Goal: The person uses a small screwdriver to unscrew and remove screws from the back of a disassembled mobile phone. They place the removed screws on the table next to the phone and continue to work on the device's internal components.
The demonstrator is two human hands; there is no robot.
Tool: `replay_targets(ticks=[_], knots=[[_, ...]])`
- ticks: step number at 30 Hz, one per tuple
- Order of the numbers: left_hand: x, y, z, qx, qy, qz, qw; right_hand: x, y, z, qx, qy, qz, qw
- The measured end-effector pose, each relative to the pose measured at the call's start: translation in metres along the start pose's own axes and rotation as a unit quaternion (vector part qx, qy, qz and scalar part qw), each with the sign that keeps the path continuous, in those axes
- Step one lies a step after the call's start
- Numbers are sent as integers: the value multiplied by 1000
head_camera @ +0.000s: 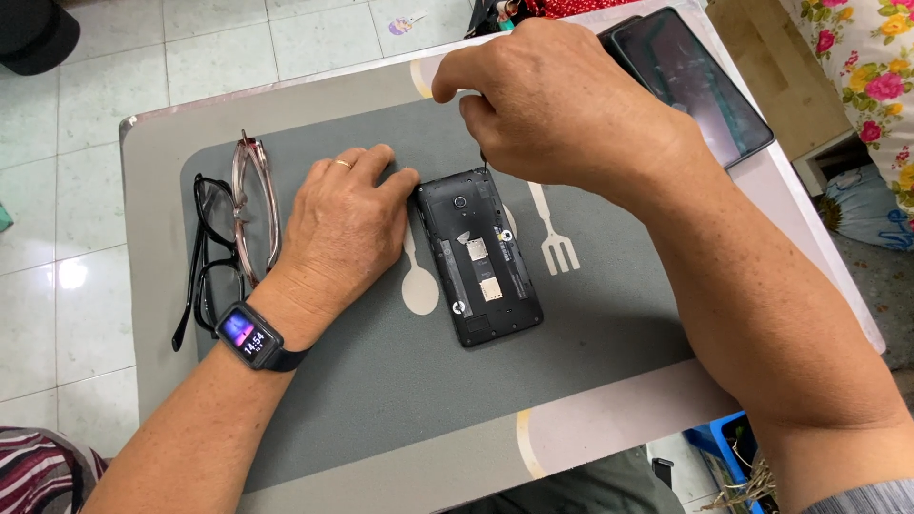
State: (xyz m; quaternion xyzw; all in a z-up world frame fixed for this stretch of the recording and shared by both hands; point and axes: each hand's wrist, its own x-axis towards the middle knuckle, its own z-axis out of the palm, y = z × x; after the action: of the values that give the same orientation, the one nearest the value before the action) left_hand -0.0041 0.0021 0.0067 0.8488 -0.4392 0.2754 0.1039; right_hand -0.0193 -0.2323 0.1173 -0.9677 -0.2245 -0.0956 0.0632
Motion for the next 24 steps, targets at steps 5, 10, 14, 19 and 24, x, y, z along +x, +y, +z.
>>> replay_targets(ticks=[5,10,14,19,24], knots=[[0,0,0,1,-2,1,1000,1,0,2,2,8,-1,1000],[1,1,-3,-3,-8,2,1000,-2,1,-9,15,-12,2,1000],[2,2,-4,-1,-7,0,1000,-2,2,-14,47,-49,32,997],[2,2,-4,-6,-5,1,1000,2,6,-3,35,-23,23,999],[2,2,-5,-10,-15,-6,1000,1,6,-9,43,-48,35,997]])
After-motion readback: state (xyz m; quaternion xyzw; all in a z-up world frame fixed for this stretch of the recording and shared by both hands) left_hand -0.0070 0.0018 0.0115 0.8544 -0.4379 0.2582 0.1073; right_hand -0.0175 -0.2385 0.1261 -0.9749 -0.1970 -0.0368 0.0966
